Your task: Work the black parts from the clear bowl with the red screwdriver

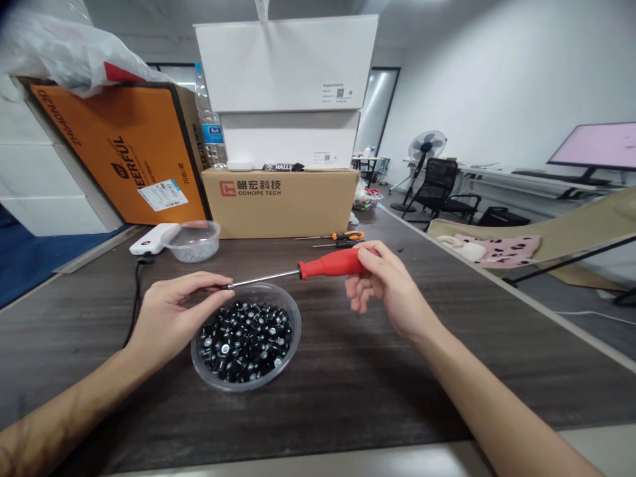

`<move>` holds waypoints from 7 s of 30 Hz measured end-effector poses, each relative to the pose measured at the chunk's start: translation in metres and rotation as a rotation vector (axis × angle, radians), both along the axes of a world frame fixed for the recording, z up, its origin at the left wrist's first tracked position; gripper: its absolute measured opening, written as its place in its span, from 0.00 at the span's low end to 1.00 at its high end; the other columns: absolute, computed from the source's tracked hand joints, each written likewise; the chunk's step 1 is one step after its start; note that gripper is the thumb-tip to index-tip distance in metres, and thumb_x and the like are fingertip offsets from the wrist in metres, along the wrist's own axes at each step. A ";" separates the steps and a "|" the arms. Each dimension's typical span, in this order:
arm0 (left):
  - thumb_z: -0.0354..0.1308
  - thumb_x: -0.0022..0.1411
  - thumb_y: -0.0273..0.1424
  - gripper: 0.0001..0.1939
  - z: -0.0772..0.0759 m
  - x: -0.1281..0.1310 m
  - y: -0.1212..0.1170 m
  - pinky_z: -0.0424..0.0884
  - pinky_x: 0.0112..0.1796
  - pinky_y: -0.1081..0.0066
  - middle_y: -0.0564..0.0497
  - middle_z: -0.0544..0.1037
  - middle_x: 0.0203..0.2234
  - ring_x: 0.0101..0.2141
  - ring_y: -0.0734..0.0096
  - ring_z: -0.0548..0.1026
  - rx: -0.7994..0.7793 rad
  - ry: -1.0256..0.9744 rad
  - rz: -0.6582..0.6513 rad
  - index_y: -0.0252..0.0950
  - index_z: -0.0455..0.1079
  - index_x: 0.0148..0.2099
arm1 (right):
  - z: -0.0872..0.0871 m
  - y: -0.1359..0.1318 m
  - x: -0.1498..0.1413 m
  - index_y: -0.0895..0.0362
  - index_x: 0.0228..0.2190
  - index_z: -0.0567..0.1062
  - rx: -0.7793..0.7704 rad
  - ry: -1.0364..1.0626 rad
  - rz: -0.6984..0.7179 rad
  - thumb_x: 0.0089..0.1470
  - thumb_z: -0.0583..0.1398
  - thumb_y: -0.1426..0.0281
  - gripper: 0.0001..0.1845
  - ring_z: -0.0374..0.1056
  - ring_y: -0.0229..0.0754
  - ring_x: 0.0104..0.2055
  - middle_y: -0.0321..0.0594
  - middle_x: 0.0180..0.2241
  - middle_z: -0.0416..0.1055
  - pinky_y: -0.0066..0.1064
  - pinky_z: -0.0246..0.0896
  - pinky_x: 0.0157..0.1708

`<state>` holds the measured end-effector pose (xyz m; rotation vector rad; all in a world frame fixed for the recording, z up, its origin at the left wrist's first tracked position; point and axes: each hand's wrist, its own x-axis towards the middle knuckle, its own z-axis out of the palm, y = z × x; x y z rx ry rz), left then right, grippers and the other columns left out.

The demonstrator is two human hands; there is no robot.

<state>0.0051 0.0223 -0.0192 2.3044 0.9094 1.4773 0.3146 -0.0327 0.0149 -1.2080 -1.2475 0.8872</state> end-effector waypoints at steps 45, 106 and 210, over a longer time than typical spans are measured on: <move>0.63 0.60 0.27 0.02 0.003 0.004 -0.009 0.74 0.34 0.74 0.55 0.79 0.27 0.29 0.73 0.78 -0.037 -0.011 0.019 0.37 0.73 0.35 | 0.006 -0.004 -0.003 0.55 0.33 0.69 0.270 0.102 -0.195 0.53 0.65 0.64 0.11 0.69 0.42 0.16 0.41 0.20 0.75 0.26 0.61 0.13; 0.62 0.64 0.29 0.05 0.003 0.008 -0.012 0.76 0.35 0.82 0.55 0.84 0.34 0.36 0.74 0.83 -0.201 -0.080 -0.086 0.39 0.76 0.43 | 0.005 -0.010 -0.008 0.54 0.34 0.70 0.242 0.138 -0.131 0.54 0.65 0.60 0.12 0.68 0.43 0.16 0.40 0.20 0.74 0.29 0.60 0.14; 0.65 0.63 0.29 0.05 -0.001 0.002 -0.006 0.76 0.35 0.80 0.58 0.84 0.32 0.33 0.75 0.82 -0.043 0.035 0.011 0.42 0.78 0.42 | -0.003 0.000 0.004 0.54 0.35 0.69 0.008 0.086 0.039 0.56 0.65 0.54 0.18 0.62 0.36 0.18 0.32 0.18 0.68 0.25 0.61 0.16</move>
